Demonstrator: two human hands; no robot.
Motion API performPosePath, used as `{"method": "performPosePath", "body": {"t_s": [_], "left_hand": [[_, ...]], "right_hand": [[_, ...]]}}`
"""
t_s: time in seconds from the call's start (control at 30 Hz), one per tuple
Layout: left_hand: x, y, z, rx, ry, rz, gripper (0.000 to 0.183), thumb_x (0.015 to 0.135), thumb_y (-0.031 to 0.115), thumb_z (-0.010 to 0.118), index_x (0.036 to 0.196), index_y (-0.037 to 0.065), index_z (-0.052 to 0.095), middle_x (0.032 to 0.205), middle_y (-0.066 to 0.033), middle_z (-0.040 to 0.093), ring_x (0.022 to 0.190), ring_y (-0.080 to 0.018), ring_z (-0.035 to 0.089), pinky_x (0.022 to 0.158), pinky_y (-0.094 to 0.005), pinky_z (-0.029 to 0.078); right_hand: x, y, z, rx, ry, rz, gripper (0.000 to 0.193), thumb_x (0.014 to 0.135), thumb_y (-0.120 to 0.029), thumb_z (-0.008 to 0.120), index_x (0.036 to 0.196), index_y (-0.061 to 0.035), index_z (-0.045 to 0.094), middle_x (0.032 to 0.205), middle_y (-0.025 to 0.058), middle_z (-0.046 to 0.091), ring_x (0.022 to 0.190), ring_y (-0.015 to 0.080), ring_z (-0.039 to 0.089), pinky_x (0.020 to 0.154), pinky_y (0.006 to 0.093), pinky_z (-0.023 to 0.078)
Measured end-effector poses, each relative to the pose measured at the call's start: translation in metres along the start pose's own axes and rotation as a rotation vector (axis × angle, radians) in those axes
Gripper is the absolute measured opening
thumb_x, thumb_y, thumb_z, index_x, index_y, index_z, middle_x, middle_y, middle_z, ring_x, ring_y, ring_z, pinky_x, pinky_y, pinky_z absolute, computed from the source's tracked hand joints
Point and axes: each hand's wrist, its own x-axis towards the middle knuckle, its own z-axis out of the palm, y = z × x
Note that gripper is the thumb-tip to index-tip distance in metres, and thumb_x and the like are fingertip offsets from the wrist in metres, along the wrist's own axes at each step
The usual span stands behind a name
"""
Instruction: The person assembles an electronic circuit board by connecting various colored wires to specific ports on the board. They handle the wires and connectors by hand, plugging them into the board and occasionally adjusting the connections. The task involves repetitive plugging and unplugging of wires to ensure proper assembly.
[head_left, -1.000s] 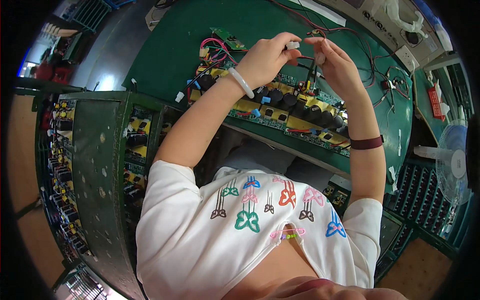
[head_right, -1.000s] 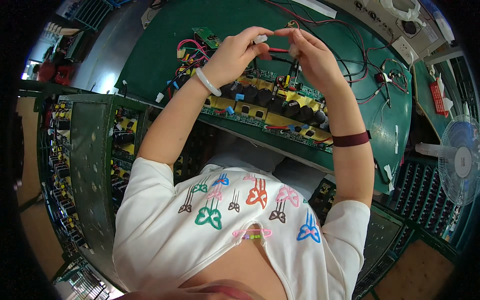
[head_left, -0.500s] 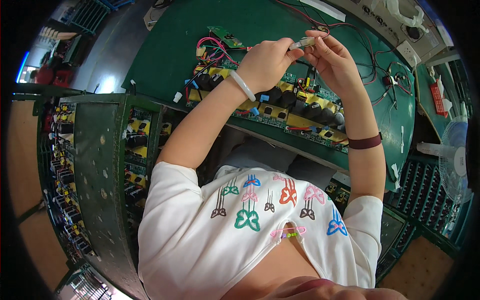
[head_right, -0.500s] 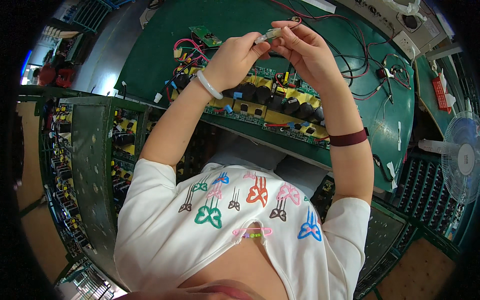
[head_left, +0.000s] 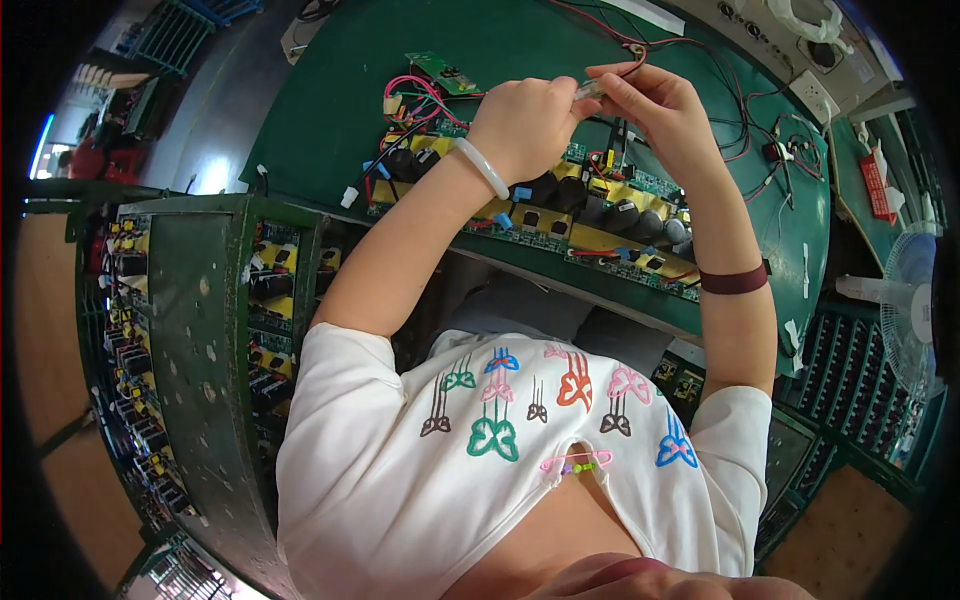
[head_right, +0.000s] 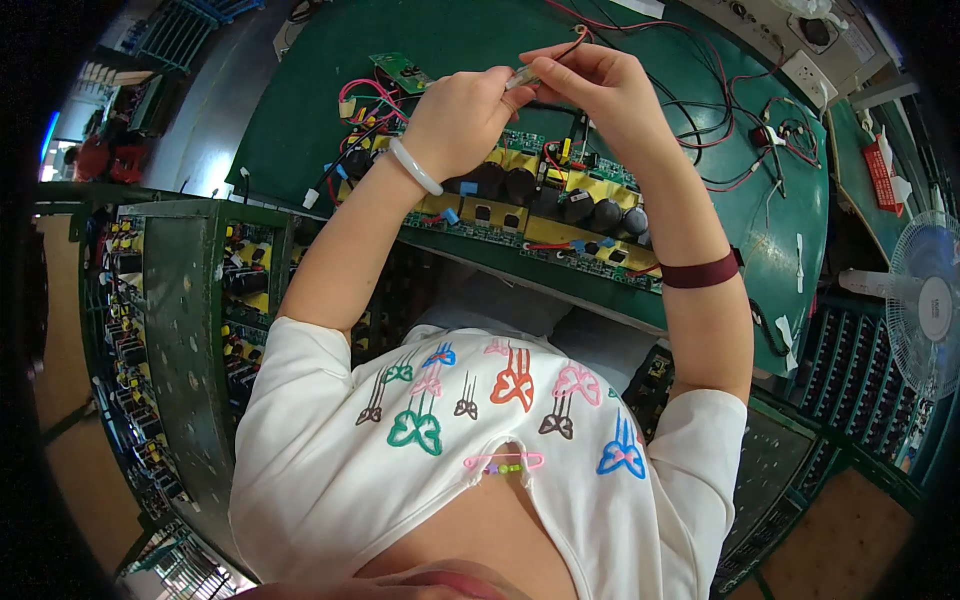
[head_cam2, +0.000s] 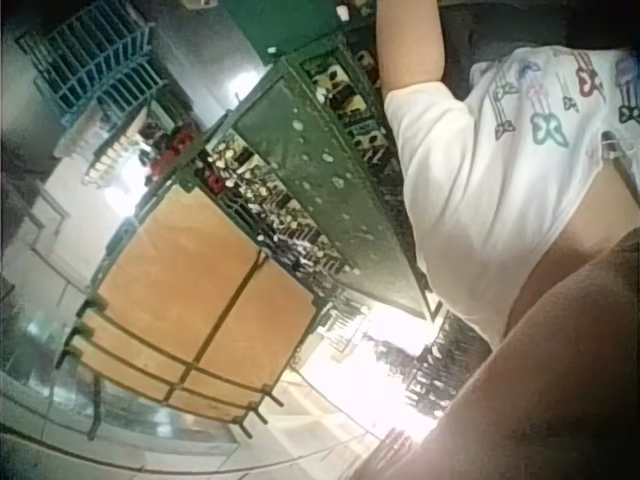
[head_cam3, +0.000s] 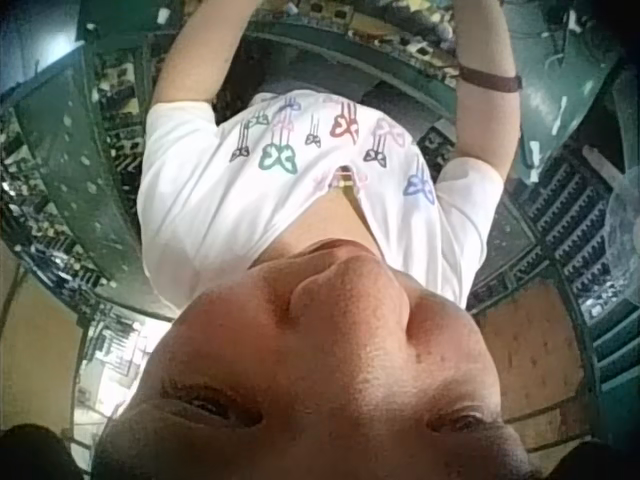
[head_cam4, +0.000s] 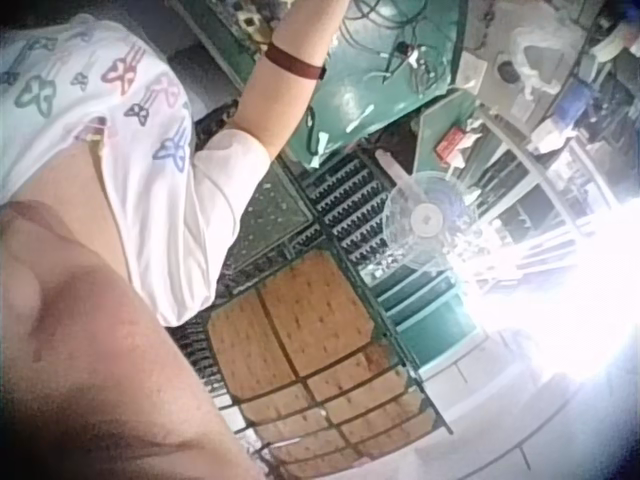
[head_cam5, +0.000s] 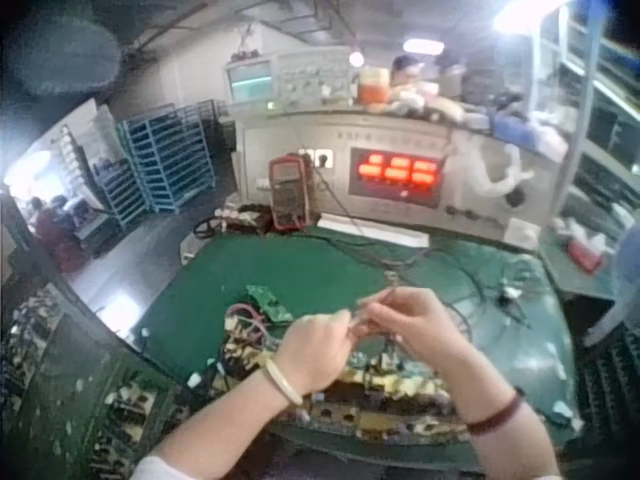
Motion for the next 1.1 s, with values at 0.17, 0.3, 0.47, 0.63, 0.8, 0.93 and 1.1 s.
{"method": "performPosePath", "body": {"t_s": [0.17, 0.3, 0.47, 0.63, 0.8, 0.93, 1.1], "left_hand": [[0.003, 0.0, 0.005, 0.039, -0.023, -0.005, 0.033, 0.099, 0.028, 0.052, 0.086, -0.001, 0.058, 0.07, -0.0144, 0.069, 0.074, -0.0383, 0.067, 0.064, -0.0476, 0.052], [0.007, -0.001, 0.005, -0.002, -0.076, -0.018, 0.027, 0.098, 0.024, 0.051, 0.091, -0.001, 0.058, 0.073, -0.0145, 0.07, 0.076, -0.0382, 0.068, 0.067, -0.0479, 0.052], [0.039, -0.018, -0.001, 0.223, -0.098, -0.321, 0.052, 0.099, 0.052, 0.048, 0.104, 0.0, 0.054, 0.082, -0.0198, 0.071, 0.081, -0.0421, 0.068, 0.071, -0.0492, 0.053], [0.04, -0.048, -0.023, 0.464, 0.035, -0.225, 0.072, 0.089, 0.057, 0.062, 0.126, -0.003, 0.046, 0.118, -0.0244, 0.061, 0.099, -0.0407, 0.066, 0.078, -0.0486, 0.055], [0.013, -0.005, -0.033, -0.071, 0.085, -0.089, 0.046, 0.093, 0.031, 0.065, 0.126, 0.002, 0.054, 0.121, -0.0164, 0.058, 0.092, -0.0268, 0.065, 0.078, -0.0382, 0.054], [-0.024, 0.018, -0.039, -0.305, 0.068, -0.068, 0.032, 0.094, 0.009, 0.063, 0.125, 0.001, 0.058, 0.12, -0.0103, 0.058, 0.09, -0.0141, 0.063, 0.077, -0.0274, 0.052], [-0.069, 0.026, -0.04, -0.389, 0.052, -0.09, 0.031, 0.091, 0.003, 0.063, 0.121, 0.0, 0.059, 0.123, -0.0124, 0.059, 0.09, -0.0166, 0.065, 0.081, -0.0294, 0.053]], "right_hand": [[0.001, 0.0, -0.002, -0.014, -0.015, 0.021, 0.027, 0.096, -0.018, 0.066, 0.113, 0.0027, 0.069, 0.099, 0.0055, 0.07, 0.09, 0.0101, 0.065, 0.086, 0.0247, 0.054], [-0.001, 0.002, -0.005, -0.007, -0.027, 0.068, 0.032, 0.099, -0.019, 0.062, 0.121, 0.003, 0.065, 0.1, 0.0054, 0.07, 0.094, 0.0096, 0.066, 0.086, 0.0244, 0.054], [-0.007, 0.005, -0.047, -0.224, 0.191, 0.089, 0.034, 0.098, -0.024, 0.064, 0.121, 0.0007, 0.066, 0.1, 0.0062, 0.071, 0.087, 0.0114, 0.067, 0.08, 0.0262, 0.055], [-0.02, 0.029, -0.183, -1.024, 0.61, 0.061, 0.033, 0.09, -0.03, 0.066, 0.116, -0.0109, 0.069, 0.103, 0.0131, 0.072, 0.089, 0.0241, 0.071, 0.077, 0.0348, 0.055], [-0.063, 0.035, -0.247, -1.767, 0.659, 0.492, 0.034, 0.094, -0.037, 0.055, 0.127, -0.0301, 0.059, 0.114, 0.012, 0.068, 0.114, 0.033, 0.062, 0.095, 0.0558, 0.044], [-0.071, 0.056, -0.273, -1.739, 0.5, 0.568, 0.034, 0.096, -0.041, 0.052, 0.13, -0.0338, 0.054, 0.114, 0.0119, 0.068, 0.114, 0.0335, 0.061, 0.095, 0.0604, 0.038], [-0.069, 0.069, -0.28, -1.684, 0.519, 0.458, 0.029, 0.097, -0.041, 0.05, 0.123, -0.0302, 0.057, 0.11, 0.0127, 0.069, 0.108, 0.031, 0.064, 0.091, 0.0554, 0.041]]}}
